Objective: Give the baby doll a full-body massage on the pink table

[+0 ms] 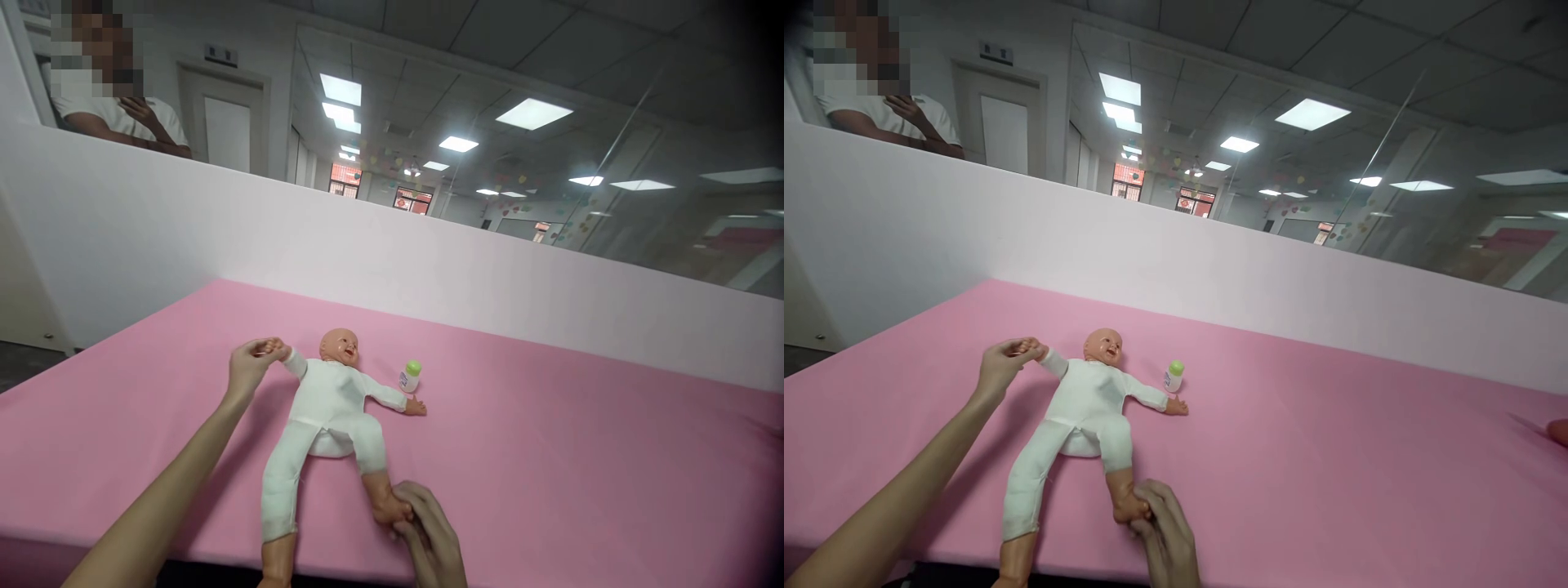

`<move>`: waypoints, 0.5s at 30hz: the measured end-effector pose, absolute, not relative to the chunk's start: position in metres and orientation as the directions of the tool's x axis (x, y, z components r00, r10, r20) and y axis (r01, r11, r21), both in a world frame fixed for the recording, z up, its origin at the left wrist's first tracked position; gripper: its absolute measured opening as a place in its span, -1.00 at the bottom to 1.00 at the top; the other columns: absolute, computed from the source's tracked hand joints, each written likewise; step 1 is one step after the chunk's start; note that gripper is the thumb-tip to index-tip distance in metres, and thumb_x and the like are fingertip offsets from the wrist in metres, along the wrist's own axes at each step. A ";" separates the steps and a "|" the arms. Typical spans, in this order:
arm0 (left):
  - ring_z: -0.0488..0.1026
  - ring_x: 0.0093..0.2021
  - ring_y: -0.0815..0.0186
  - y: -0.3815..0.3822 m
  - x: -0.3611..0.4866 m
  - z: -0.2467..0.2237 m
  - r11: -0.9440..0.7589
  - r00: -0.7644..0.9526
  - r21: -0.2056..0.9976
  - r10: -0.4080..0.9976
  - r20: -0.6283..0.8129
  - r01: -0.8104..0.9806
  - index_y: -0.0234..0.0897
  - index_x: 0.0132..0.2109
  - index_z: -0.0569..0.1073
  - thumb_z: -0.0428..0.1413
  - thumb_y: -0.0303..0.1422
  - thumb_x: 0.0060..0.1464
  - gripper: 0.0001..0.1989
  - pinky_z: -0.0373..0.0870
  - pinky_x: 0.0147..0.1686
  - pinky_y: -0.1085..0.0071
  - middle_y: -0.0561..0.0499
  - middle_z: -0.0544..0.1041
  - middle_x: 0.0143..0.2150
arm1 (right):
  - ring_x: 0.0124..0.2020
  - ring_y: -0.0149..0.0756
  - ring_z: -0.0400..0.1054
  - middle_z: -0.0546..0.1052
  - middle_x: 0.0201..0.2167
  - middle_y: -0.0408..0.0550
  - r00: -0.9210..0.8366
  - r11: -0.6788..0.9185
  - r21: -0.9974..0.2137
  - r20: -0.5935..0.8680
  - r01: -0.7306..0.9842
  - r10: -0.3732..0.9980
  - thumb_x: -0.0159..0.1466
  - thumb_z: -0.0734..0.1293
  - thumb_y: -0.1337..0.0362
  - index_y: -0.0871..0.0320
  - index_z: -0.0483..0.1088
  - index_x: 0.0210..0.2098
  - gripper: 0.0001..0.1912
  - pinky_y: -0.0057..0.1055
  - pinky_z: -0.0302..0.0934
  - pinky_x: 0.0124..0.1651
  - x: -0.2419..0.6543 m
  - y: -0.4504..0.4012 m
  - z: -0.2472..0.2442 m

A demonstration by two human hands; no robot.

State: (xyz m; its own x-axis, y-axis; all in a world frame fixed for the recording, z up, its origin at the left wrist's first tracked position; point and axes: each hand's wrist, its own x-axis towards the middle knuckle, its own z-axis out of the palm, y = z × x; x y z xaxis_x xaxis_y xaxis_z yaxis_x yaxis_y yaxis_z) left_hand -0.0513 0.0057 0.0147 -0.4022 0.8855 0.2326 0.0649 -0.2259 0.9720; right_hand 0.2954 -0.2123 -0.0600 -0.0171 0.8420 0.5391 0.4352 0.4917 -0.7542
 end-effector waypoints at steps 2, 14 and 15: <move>0.60 -0.21 0.15 0.006 -0.029 0.028 -0.285 -0.291 0.938 0.896 0.334 0.197 -0.23 -0.18 0.68 0.41 -0.20 -0.16 -0.65 0.44 -0.23 0.34 -0.02 0.69 -0.25 | -0.03 -0.17 0.54 0.59 -0.06 0.06 -0.101 0.520 -0.732 0.535 0.440 0.839 0.43 0.27 0.32 0.03 0.56 -0.03 -0.76 -0.41 0.47 0.02 0.289 -0.195 -0.029; 0.57 -0.33 0.20 0.015 0.039 0.033 -0.371 0.161 0.629 0.917 0.366 0.683 -0.15 -0.35 0.68 0.23 -0.23 0.06 -0.84 0.22 -0.32 0.37 -0.02 0.71 -0.32 | -0.01 -0.21 0.45 0.48 -0.06 0.02 -0.292 0.557 -0.749 0.476 0.360 0.829 0.37 0.14 0.51 0.05 0.51 -0.01 -0.60 -0.35 0.40 0.04 0.234 -0.128 -0.007; 0.56 -0.34 0.21 0.016 0.037 0.033 -0.366 0.161 0.631 0.920 0.358 0.684 -0.16 -0.37 0.67 0.23 -0.24 0.04 -0.85 0.22 -0.33 0.37 -0.02 0.70 -0.33 | -0.02 -0.21 0.45 0.48 -0.07 0.02 -0.281 0.551 -0.752 0.475 0.362 0.834 0.37 0.15 0.50 0.05 0.51 -0.02 -0.61 -0.36 0.39 0.04 0.234 -0.129 -0.007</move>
